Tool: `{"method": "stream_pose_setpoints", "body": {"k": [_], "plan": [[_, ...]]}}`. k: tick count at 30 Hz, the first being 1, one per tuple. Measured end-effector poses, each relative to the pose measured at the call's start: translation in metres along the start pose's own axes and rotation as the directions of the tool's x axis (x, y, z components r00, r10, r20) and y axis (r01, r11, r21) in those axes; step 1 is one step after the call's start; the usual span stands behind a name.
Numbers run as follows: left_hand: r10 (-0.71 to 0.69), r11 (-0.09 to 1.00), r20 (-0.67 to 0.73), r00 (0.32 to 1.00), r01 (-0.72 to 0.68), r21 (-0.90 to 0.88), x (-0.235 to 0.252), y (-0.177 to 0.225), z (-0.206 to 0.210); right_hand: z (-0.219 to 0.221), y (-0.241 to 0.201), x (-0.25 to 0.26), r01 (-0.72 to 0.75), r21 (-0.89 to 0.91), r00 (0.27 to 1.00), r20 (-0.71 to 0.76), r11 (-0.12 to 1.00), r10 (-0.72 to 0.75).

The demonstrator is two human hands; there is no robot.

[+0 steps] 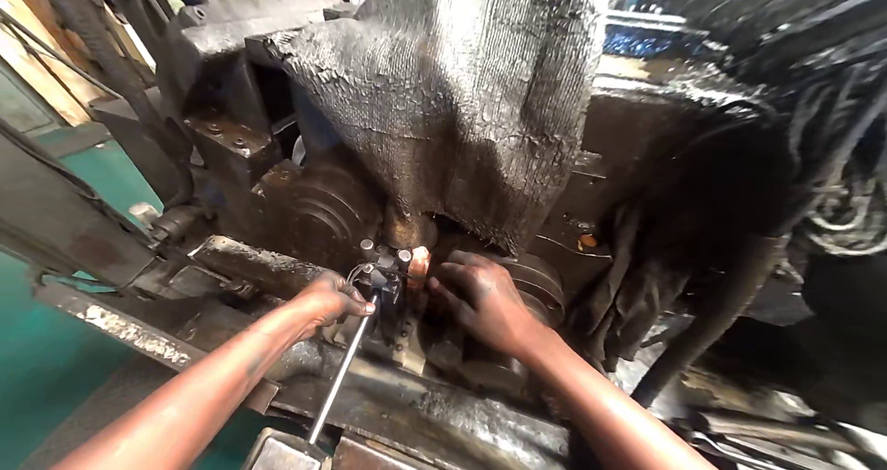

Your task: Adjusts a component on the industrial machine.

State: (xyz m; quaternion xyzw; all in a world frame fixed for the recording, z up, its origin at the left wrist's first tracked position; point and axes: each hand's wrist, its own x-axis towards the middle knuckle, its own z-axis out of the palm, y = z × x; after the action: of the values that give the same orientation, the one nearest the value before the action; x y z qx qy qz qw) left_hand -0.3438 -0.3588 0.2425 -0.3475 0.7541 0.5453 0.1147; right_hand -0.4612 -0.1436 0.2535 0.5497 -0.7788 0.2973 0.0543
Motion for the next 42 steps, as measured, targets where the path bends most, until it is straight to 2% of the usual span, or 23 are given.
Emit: {"method": "stream_pose_setpoints", "body": {"k": [4, 6, 8, 9, 11, 14, 16, 17, 19, 20, 23, 25, 30, 34, 42], "plan": [[-0.001, 1.0, 0.008, 1.0, 0.001, -0.01, 0.0, 0.003, 0.001, 0.004, -0.008, 0.008, -0.045, 0.349, 0.998, 0.049, 0.936, 0.029], [0.007, 1.0, 0.02, 1.0, -0.007, 0.01, 0.001, 0.004, 0.001, 0.007, -0.011, 0.018, -0.04, 0.546, 0.994, 0.11, 0.837, -0.025], [0.05, 0.996, 0.018, 0.999, -0.051, 0.073, 0.003, 0.004, 0.001, 0.01, -0.012, 0.031, -0.073, 0.67, 0.967, 0.23, 0.739, -0.113], [0.088, 0.989, 0.013, 0.996, -0.089, 0.119, 0.003, 0.004, -0.001, 0.009, -0.012, 0.038, -0.1, 0.674, 0.939, 0.308, 0.732, -0.156], [0.202, 0.973, -0.016, 0.979, -0.199, 0.114, 0.002, 0.005, -0.01, 0.004, -0.009, 0.048, -0.067, 0.549, 0.888, 0.414, 0.833, -0.201], [0.369, 0.929, -0.112, 0.923, -0.369, 0.028, -0.003, 0.007, -0.027, -0.002, 0.007, 0.047, 0.084, 0.363, 0.866, 0.434, 0.928, -0.248], [0.429, 0.903, -0.199, 0.881, -0.415, 0.108, 0.005, 0.009, -0.027, -0.002, 0.012, 0.043, 0.184, 0.283, 0.846, 0.441, 0.941, -0.298], [0.458, 0.887, -0.245, 0.855, -0.421, 0.187, 0.01, 0.011, -0.026, -0.002, 0.012, 0.042, 0.218, 0.238, 0.83, 0.465, 0.947, -0.308], [0.565, 0.81, -0.319, 0.761, -0.439, 0.389, 0.01, 0.02, -0.02, -0.003, 0.013, 0.041, 0.258, 0.197, 0.815, 0.481, 0.946, -0.323], [0.635, 0.753, -0.333, 0.697, -0.464, 0.467, 0.007, 0.025, -0.016, -0.003, 0.014, 0.04, 0.276, 0.19, 0.819, 0.467, 0.942, -0.334], [0.845, 0.521, -0.289, 0.45, -0.57, 0.635, 0.008, 0.023, -0.015, -0.004, 0.015, 0.038, 0.285, 0.176, 0.821, 0.463, 0.942, -0.335], [0.913, 0.393, -0.225, 0.34, -0.581, 0.713, 0.016, 0.019, -0.024, -0.003, 0.015, 0.04, 0.248, 0.163, 0.823, 0.484, 0.955, -0.297], [0.957, 0.258, -0.143, 0.252, -0.516, 0.817, 0.05, -0.007, -0.044, 0.008, 0.005, 0.027, 0.133, 0.089, 0.842, 0.515, 0.987, -0.16], [0.936, 0.328, -0.178, 0.304, -0.568, 0.754, 0.069, -0.028, -0.045, 0.018, -0.002, 0.015, 0.085, 0.016, 0.844, 0.531, 0.996, -0.08], [0.882, 0.449, -0.246, 0.403, -0.559, 0.697, 0.079, -0.035, -0.041, 0.024, -0.025, 0.007, 0.043, -0.127, 0.848, 0.529, 0.991, 0.032]]}}
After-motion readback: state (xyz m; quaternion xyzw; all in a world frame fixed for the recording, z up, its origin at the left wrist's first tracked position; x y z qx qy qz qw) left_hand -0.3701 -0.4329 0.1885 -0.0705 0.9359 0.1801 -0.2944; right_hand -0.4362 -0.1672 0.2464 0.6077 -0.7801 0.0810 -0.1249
